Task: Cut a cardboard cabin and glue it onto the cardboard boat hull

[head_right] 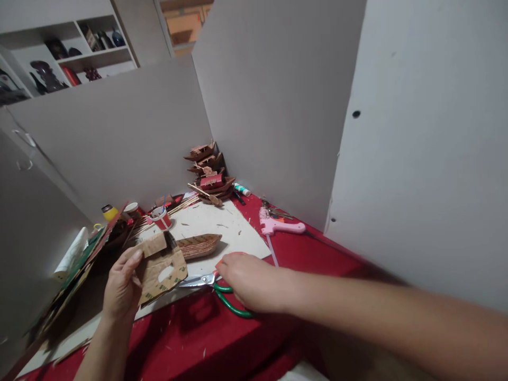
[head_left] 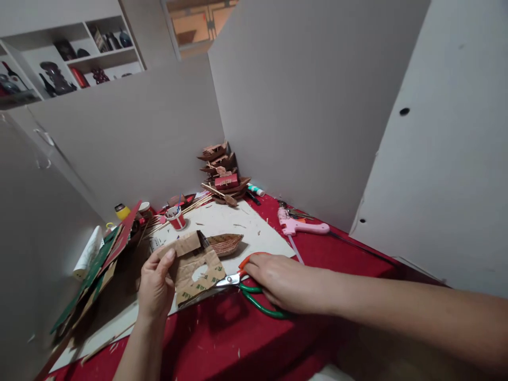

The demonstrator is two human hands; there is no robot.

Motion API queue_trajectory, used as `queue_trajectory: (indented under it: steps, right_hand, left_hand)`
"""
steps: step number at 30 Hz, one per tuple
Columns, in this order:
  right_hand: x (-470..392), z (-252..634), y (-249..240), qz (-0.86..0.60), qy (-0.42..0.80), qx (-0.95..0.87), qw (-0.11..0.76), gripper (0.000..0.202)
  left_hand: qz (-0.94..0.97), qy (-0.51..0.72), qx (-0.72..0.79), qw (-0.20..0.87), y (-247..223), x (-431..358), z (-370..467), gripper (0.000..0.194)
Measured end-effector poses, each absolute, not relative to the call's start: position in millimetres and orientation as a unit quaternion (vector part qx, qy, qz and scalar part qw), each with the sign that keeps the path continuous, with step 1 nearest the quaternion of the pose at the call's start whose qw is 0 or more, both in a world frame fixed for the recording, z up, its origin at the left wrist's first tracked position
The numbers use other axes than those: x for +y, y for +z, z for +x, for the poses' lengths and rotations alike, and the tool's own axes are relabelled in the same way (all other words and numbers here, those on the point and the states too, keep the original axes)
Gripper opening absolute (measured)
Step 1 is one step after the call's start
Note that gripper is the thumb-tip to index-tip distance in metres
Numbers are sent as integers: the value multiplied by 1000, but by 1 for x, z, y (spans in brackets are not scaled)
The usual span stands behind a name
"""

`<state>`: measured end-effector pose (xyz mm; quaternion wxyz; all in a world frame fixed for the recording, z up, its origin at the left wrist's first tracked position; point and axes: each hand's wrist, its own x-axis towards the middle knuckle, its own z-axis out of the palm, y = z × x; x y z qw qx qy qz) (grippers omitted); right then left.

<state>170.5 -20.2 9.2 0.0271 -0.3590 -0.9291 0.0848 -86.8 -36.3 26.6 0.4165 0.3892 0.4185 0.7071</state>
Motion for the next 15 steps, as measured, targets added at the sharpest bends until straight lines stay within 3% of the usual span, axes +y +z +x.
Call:
queue_trajectory:
  steps: [6, 11, 13, 15]
  right_hand:
    - [-3, 159, 9, -373, 81, -924, -24, 27]
    - [-4, 163, 14, -383, 81, -920, 5, 21]
    - [-7, 165, 20, -385, 84, -914, 100, 22]
    - [-8, 162, 27, -338, 83, -900, 264, 29]
  left_hand:
    - [411, 693, 406, 431, 24, -34, -91, 31]
    - [411, 675, 426, 441, 26, -36, -98, 30]
    - [417, 662, 432, 448, 26, -37, -98, 30]
    - [425, 645, 439, 460, 25, -38, -95, 30]
